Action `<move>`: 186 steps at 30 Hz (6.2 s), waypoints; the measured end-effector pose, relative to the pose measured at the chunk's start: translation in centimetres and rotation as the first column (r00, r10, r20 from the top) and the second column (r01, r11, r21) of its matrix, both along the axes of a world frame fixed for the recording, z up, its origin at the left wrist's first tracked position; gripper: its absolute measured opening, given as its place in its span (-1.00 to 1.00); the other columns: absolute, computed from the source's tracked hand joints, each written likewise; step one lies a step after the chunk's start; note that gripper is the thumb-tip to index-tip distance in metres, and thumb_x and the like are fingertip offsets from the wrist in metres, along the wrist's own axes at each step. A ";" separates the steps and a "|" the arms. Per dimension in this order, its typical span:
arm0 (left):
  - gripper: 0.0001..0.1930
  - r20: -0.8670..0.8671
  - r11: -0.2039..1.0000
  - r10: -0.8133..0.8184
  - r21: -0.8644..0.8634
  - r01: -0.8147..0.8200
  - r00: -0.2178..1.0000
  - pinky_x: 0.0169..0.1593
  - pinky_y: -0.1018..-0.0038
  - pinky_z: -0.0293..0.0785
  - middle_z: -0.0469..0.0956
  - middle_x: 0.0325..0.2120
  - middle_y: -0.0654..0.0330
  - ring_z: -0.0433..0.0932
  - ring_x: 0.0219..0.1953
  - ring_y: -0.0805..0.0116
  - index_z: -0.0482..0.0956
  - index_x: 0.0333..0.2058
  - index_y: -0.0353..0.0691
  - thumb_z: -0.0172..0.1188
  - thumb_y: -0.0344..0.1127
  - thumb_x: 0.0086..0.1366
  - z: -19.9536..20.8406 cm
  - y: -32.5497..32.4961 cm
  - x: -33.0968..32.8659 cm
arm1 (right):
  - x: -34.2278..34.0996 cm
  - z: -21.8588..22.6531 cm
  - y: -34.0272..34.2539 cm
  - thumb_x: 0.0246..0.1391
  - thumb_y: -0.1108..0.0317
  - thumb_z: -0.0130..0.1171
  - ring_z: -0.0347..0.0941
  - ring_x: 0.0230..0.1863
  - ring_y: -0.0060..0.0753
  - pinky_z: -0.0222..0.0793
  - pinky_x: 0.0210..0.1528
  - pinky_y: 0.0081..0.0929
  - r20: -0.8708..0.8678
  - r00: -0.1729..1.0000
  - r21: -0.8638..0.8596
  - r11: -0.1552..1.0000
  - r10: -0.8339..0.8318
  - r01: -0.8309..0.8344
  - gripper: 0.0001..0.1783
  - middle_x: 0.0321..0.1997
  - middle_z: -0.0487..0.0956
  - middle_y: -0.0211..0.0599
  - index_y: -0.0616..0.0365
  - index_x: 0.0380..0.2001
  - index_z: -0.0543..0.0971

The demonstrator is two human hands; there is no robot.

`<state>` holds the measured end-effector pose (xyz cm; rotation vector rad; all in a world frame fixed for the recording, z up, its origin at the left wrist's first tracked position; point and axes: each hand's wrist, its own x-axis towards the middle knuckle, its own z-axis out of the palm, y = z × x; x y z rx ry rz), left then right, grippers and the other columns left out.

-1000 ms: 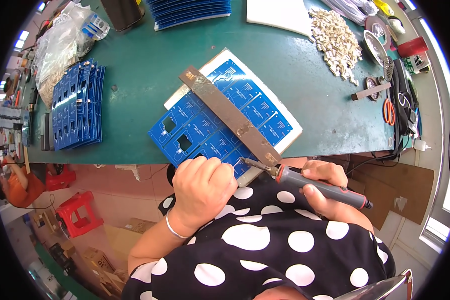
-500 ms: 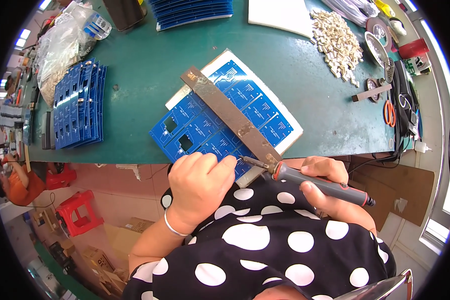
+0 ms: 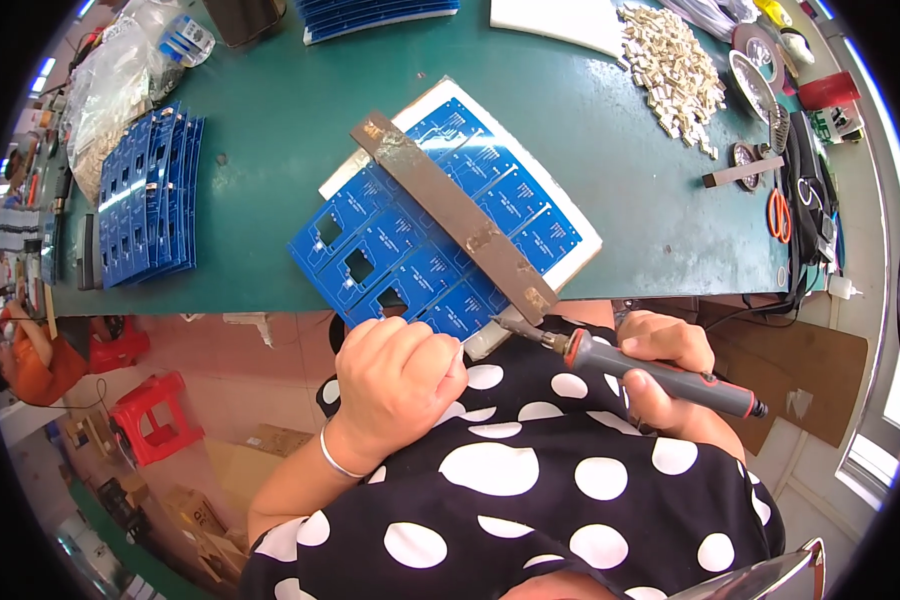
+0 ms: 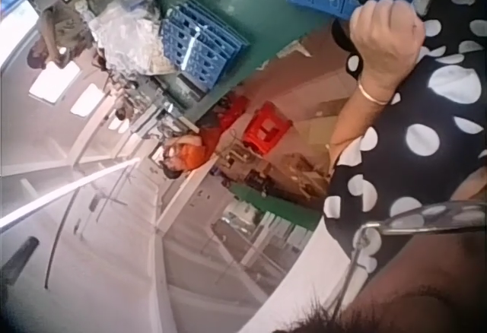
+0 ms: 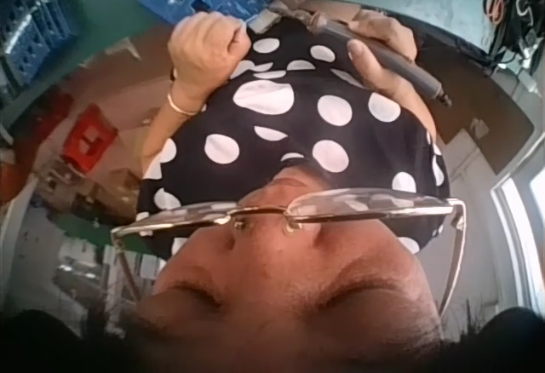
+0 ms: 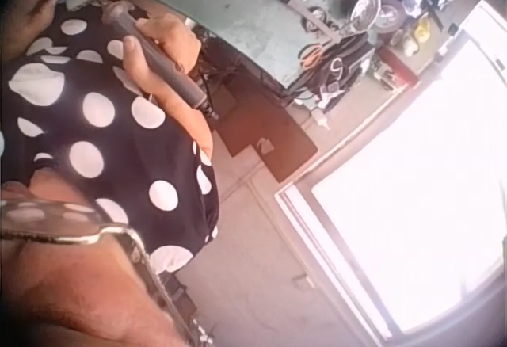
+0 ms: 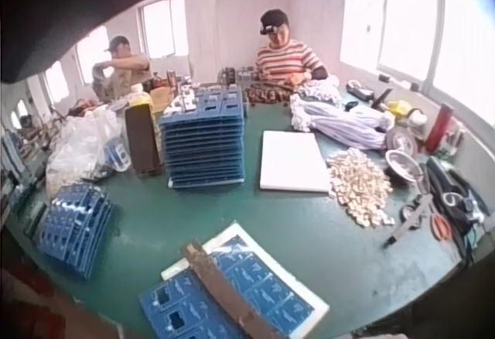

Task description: The person places a circuit board onto a base block, secures it with a metal bar, and solders components onto the board using a soldering iron and solder wire.

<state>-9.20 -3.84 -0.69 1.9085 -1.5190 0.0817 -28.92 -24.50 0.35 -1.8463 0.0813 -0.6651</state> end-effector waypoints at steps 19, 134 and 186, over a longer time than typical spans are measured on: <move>-0.75 0.009 0.999 0.011 -0.049 -0.010 1.000 -0.53 0.33 0.19 0.33 -0.67 0.25 0.33 -0.64 0.23 0.47 -0.49 -0.17 0.29 -0.61 -0.15 -0.3 -0.7 -0.2 | 0.2 -0.6 0.7 -0.05 0.35 0.36 0.54 -0.60 -0.22 0.43 -0.54 -0.36 -0.055 0.997 -0.031 0.999 -0.045 0.044 -0.73 -0.54 0.60 -0.14 0.24 -0.32 0.53; -0.83 0.122 0.975 0.125 0.170 -0.145 0.985 -0.47 0.32 0.43 0.48 -0.66 0.20 0.54 -0.58 0.17 0.43 -0.55 -0.15 0.27 -0.51 -0.03 2.8 -10.4 10.4 | 12.0 1.4 -9.1 0.19 0.38 0.19 0.59 -0.46 -0.56 0.49 -0.45 -0.58 -0.267 0.961 0.321 0.934 -0.071 0.158 -0.82 -0.40 0.62 -0.25 0.31 -0.26 0.58; -0.89 0.146 0.940 0.079 0.318 -0.123 0.986 -0.43 0.29 0.48 0.52 -0.62 0.17 0.56 -0.53 0.15 0.47 -0.51 -0.16 0.26 -0.43 0.03 3.7 -11.1 10.0 | 10.9 1.0 -7.8 0.15 0.44 0.18 0.62 -0.48 -0.48 0.49 -0.42 -0.52 -0.232 0.968 0.242 0.958 -0.097 0.154 -0.85 -0.42 0.65 -0.21 0.33 -0.28 0.59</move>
